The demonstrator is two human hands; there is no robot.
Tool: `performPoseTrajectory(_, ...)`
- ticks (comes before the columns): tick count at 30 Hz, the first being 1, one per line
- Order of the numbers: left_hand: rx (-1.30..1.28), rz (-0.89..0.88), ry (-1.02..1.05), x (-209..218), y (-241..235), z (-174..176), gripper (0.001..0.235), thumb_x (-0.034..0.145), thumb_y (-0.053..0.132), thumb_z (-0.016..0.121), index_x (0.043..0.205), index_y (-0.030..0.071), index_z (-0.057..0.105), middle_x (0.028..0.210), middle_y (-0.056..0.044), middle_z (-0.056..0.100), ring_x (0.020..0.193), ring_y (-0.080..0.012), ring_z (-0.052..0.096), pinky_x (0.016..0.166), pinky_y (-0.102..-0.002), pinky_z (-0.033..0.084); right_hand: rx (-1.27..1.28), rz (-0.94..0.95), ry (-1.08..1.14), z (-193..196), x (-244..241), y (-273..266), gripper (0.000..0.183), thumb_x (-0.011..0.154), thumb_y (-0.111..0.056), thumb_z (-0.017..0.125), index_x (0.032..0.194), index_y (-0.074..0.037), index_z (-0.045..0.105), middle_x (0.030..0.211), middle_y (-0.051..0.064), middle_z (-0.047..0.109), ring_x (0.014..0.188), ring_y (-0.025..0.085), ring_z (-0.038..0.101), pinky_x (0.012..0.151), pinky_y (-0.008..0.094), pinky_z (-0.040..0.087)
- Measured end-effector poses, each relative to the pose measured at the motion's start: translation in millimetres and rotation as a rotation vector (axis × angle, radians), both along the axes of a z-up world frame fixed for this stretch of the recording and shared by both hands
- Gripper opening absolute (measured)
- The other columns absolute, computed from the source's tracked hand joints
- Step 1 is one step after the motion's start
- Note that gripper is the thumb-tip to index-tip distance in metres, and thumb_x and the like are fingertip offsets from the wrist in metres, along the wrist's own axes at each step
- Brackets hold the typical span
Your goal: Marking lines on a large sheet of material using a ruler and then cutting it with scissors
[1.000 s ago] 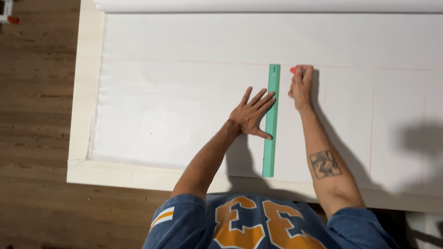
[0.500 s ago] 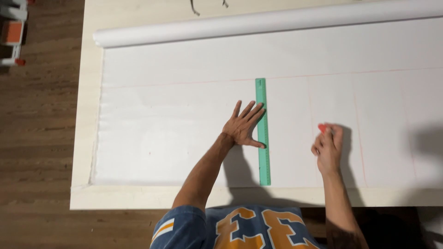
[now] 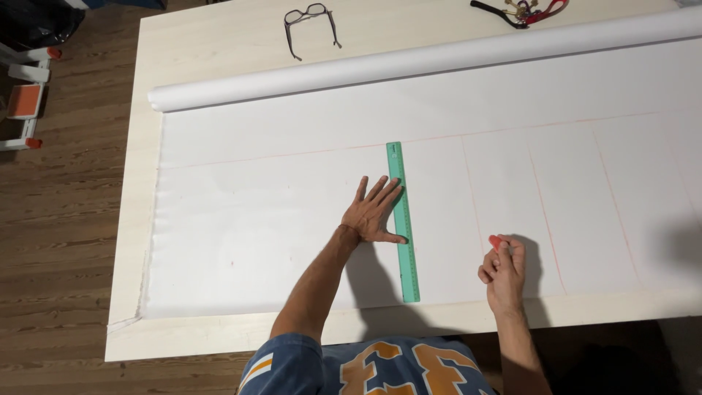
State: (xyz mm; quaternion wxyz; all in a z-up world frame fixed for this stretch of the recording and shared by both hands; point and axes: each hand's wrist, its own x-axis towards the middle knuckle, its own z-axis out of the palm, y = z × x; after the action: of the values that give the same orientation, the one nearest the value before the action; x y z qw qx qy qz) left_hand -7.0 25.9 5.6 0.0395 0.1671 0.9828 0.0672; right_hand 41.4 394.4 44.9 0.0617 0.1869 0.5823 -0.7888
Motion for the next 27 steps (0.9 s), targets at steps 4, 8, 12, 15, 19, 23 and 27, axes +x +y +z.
performPoseTrajectory(4, -0.025, 0.001, -0.013, 0.1, -0.2, 5.0, 0.151, 0.073, 0.122, 0.038, 0.188, 0.026, 0.025, 0.197, 0.002, 0.024, 0.182, -0.0255, 0.020, 0.151, -0.064, 0.000, -0.011, 0.014, 0.019, 7.1, -2.2, 1.2, 0.013, 0.131, -0.029, 0.047, 0.141, -0.024, 0.053, 0.081, -0.006, 0.028, 0.053, 0.008, 0.033, 0.043, 0.025, 0.036)
performPoseTrajectory(8, 0.024, -0.002, -0.084, -0.7, -2.5, 14.9, 0.151, 0.073, 0.121, 0.042, 0.189, 0.027, 0.021, 0.198, 0.002, 0.019, 0.183, -0.0270, 0.017, 0.151, -0.065, 0.003, -0.021, 0.024, 0.039, 10.2, -8.0, 9.2, 0.014, 0.130, -0.029, 0.047, 0.142, -0.024, 0.053, 0.081, -0.006, 0.027, 0.052, 0.009, 0.032, 0.041, 0.026, 0.036)
performPoseTrajectory(12, 0.071, 0.020, -0.091, 5.8, -4.7, 11.7, 0.155, 0.072, 0.119, 0.052, 0.191, 0.026, 0.015, 0.199, 0.000, 0.019, 0.183, -0.0325, 0.017, 0.150, -0.065, 0.014, -0.005, 0.003, 0.022, 13.1, -11.1, 20.0, 0.013, 0.131, -0.033, 0.046, 0.138, -0.025, 0.053, 0.080, -0.008, 0.030, 0.053, 0.008, 0.034, 0.045, 0.024, 0.034)
performPoseTrajectory(15, 0.122, 0.023, -0.115, 3.0, -7.8, 15.1, 0.159, 0.071, 0.117, 0.058, 0.192, 0.026, 0.013, 0.199, -0.001, 0.019, 0.183, -0.0361, 0.018, 0.150, -0.066, 0.018, -0.028, -0.020, 0.018, 25.8, -13.2, 25.4, 0.011, 0.133, -0.036, 0.046, 0.135, -0.029, 0.055, 0.079, -0.009, 0.032, 0.055, 0.008, 0.036, 0.046, 0.025, 0.035)
performPoseTrajectory(19, 0.220, 0.110, -0.174, 0.8, 2.7, 20.0, 0.158, 0.074, 0.119, 0.059, 0.192, 0.024, 0.014, 0.199, -0.002, 0.019, 0.183, -0.0368, 0.013, 0.151, -0.065, 0.012, -0.027, -0.024, 0.022, 15.7, -12.5, 37.6, 0.011, 0.132, -0.037, 0.050, 0.139, -0.032, 0.056, 0.081, -0.008, 0.030, 0.055, 0.009, 0.036, 0.047, 0.025, 0.037)
performPoseTrajectory(23, 0.060, 0.083, -0.189, 6.3, 5.4, 18.2, 0.163, 0.067, 0.126, 0.049, 0.192, 0.029, 0.011, 0.200, 0.005, 0.013, 0.184, -0.0291, 0.007, 0.151, -0.064, 0.001, -0.029, -0.024, 0.016, 19.8, -9.9, 34.9, 0.010, 0.133, -0.038, 0.050, 0.140, -0.033, 0.056, 0.081, -0.009, 0.029, 0.056, 0.008, 0.036, 0.048, 0.025, 0.037)
performPoseTrajectory(27, -0.052, 0.036, -0.144, 11.1, 6.2, 19.1, 0.166, 0.064, 0.129, 0.039, 0.192, 0.028, 0.010, 0.200, 0.007, 0.012, 0.185, -0.0267, 0.007, 0.151, -0.064, -0.004, -0.047, -0.038, 0.018, 9.9, -8.1, 39.4, 0.009, 0.132, -0.039, 0.052, 0.139, -0.034, 0.056, 0.081, -0.009, 0.028, 0.056, 0.009, 0.035, 0.049, 0.025, 0.037)
